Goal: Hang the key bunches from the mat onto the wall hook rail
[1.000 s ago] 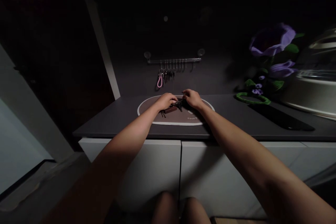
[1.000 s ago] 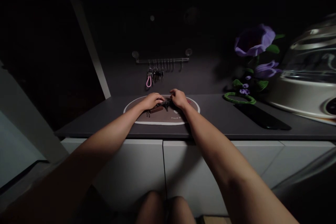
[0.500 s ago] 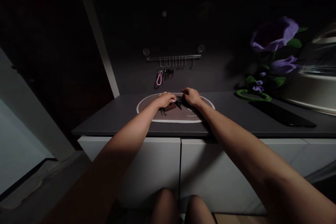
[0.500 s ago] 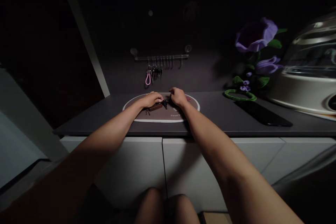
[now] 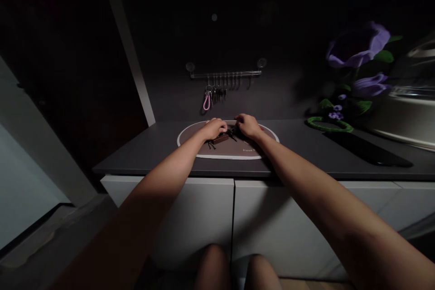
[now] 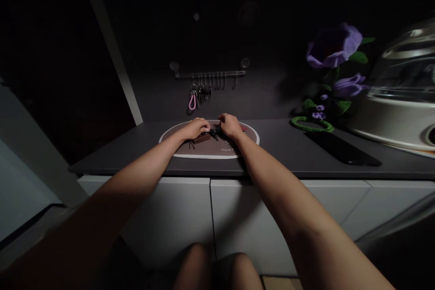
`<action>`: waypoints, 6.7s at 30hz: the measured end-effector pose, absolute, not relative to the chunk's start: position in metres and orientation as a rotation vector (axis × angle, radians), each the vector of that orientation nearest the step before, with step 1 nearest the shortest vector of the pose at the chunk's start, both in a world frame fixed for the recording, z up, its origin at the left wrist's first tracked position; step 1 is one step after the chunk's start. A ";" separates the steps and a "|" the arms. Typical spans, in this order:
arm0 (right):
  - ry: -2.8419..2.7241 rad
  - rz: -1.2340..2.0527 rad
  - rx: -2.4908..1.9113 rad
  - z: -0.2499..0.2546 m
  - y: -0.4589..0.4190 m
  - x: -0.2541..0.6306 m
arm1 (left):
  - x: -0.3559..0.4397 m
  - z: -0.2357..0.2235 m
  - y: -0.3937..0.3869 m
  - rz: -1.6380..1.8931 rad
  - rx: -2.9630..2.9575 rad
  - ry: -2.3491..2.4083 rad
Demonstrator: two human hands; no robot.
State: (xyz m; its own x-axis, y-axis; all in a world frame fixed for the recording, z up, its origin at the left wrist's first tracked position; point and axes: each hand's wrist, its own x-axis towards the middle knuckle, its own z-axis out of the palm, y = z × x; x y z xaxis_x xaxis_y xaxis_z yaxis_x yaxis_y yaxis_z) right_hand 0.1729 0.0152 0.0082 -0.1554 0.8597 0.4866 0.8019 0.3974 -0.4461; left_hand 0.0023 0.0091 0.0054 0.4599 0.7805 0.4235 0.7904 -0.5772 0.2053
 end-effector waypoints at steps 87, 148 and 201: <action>-1.561 1.124 -0.633 0.016 0.006 0.162 | 0.003 0.022 0.006 -2.213 -2.611 -1.489; -1.311 0.980 -0.658 0.044 0.001 0.182 | 0.009 0.017 0.008 -1.969 -2.651 -1.361; -1.058 0.832 -0.875 0.077 0.108 0.137 | -0.001 0.013 0.020 -1.903 -2.260 -1.655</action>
